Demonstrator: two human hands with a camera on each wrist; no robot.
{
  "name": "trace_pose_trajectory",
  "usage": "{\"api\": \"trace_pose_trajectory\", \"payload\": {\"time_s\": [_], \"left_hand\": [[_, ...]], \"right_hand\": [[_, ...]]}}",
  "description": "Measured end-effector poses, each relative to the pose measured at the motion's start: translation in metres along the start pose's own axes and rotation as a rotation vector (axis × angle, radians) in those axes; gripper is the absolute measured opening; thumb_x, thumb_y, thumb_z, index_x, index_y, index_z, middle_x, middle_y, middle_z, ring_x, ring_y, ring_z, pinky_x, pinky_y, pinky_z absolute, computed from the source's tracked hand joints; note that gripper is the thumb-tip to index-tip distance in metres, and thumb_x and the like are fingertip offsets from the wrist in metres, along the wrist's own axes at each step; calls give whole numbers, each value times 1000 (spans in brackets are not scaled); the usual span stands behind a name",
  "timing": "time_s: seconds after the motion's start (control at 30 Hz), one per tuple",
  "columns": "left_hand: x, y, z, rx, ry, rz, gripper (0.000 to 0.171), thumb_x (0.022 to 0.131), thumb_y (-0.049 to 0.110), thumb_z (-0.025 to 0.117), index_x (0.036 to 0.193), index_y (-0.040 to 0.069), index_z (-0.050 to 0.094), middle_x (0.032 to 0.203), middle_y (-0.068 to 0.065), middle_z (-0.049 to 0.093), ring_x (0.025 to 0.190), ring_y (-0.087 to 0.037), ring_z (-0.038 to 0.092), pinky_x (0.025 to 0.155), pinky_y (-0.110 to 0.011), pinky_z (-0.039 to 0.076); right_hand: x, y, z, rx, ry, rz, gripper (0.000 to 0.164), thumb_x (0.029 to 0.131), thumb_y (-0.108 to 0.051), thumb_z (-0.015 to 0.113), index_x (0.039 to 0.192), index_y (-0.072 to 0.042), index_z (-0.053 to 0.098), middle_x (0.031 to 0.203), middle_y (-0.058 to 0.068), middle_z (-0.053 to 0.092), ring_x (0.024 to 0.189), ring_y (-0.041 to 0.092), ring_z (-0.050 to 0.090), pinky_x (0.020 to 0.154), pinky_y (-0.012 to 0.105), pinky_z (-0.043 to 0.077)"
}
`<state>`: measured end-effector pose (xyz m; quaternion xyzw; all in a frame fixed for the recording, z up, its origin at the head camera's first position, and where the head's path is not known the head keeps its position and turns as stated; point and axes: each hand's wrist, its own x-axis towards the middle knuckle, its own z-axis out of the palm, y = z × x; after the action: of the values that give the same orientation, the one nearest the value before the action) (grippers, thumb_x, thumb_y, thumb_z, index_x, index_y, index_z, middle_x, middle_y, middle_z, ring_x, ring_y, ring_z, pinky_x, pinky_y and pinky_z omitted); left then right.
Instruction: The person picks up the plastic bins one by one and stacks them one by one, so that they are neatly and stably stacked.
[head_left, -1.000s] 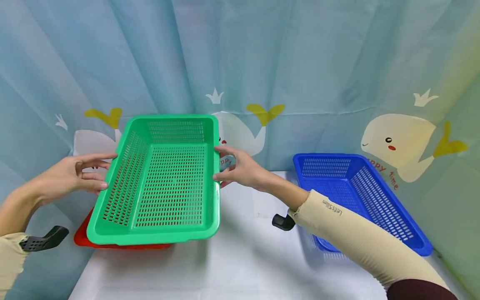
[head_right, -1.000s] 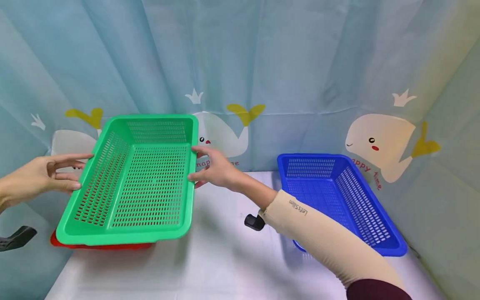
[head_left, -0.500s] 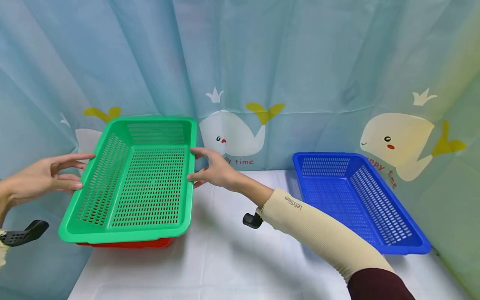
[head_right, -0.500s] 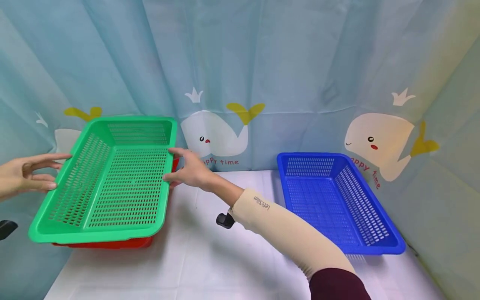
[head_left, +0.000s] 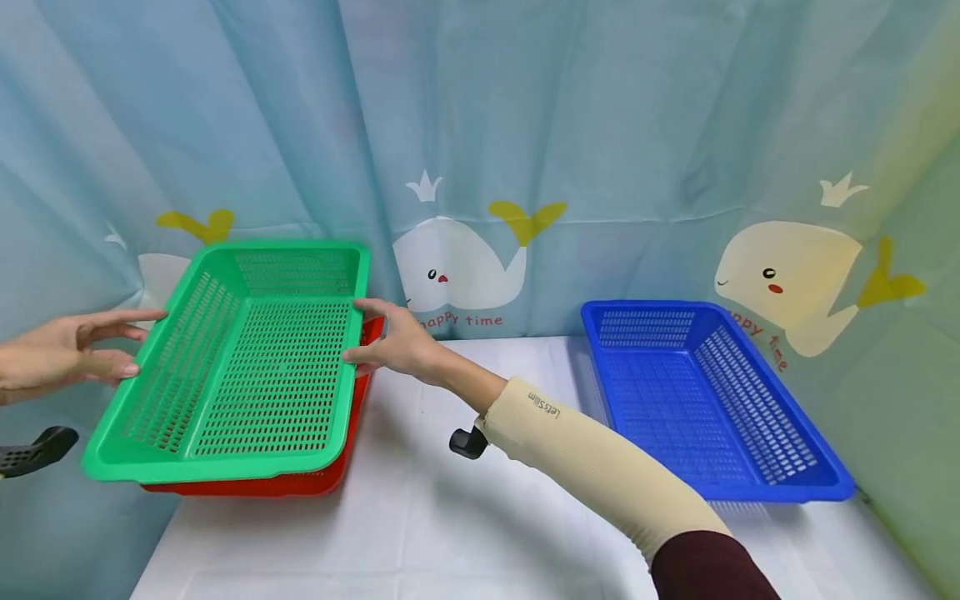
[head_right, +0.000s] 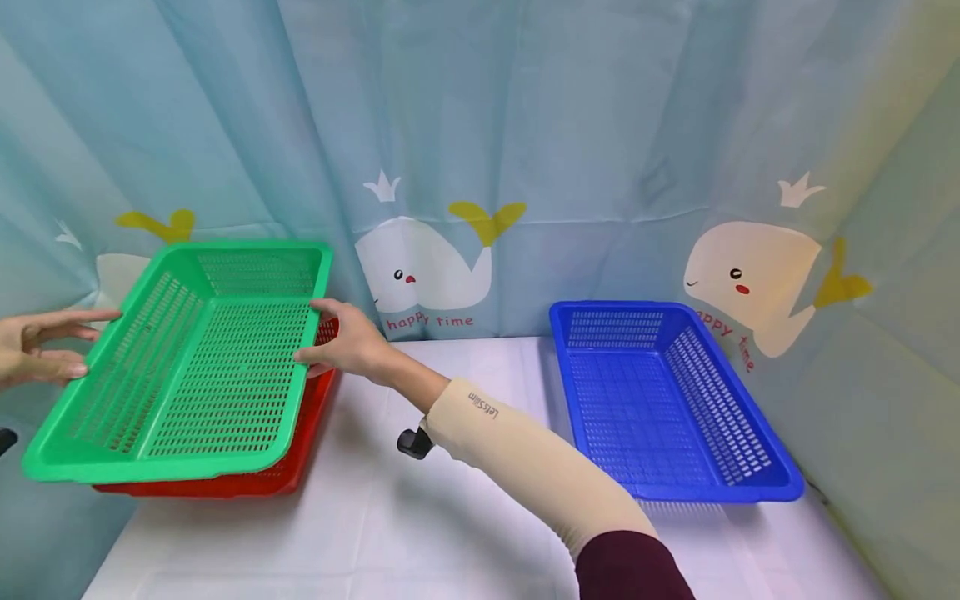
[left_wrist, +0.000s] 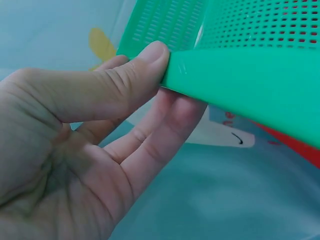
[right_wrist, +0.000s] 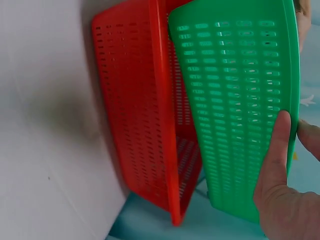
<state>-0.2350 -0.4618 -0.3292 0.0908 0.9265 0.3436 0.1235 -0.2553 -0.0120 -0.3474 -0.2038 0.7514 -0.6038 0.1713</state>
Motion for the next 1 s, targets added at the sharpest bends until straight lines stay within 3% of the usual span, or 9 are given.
{"api": "trace_pose_trajectory", "payload": {"time_s": [0.13, 0.27, 0.47, 0.73, 1.0], "left_hand": [[1, -13, 3, -11, -37, -9, 89, 99, 20, 71, 167, 25, 14, 148, -29, 28, 96, -8, 66, 84, -53, 58], [5, -22, 6, -53, -80, 8, 81, 101, 17, 67, 166, 23, 18, 149, -33, 25, 99, -5, 63, 87, -61, 55], [16, -21, 14, -140, -135, 6, 77, 100, 9, 67, 163, 18, 23, 147, -27, 31, 103, -6, 64, 87, -48, 59], [24, -25, 17, -182, -182, -1, 78, 100, 8, 66, 164, 18, 23, 154, -29, 21, 106, 0, 60, 87, -33, 58], [26, -39, 27, -262, -237, 8, 78, 101, 6, 64, 165, 20, 22, 157, -25, 16, 111, 9, 52, 88, -29, 56]], "right_hand": [[3, 7, 9, 30, -16, 25, 84, 89, -8, 82, 159, -15, 38, 147, 8, 49, 80, 30, 77, 117, 51, 39], [5, 17, 13, 42, -8, 57, 84, 88, -9, 83, 159, -16, 39, 147, 5, 48, 83, 34, 76, 113, 45, 44], [11, 31, 12, 55, 8, 90, 83, 88, -9, 82, 159, -15, 39, 143, 6, 50, 80, 32, 76, 104, 36, 52], [15, 43, 14, 96, 25, 126, 83, 87, -8, 83, 158, -14, 40, 141, 12, 53, 76, 28, 76, 112, 41, 46], [14, 53, 20, 101, 24, 146, 83, 88, -7, 82, 159, -14, 39, 154, 8, 43, 74, 27, 76, 112, 40, 45]]}}
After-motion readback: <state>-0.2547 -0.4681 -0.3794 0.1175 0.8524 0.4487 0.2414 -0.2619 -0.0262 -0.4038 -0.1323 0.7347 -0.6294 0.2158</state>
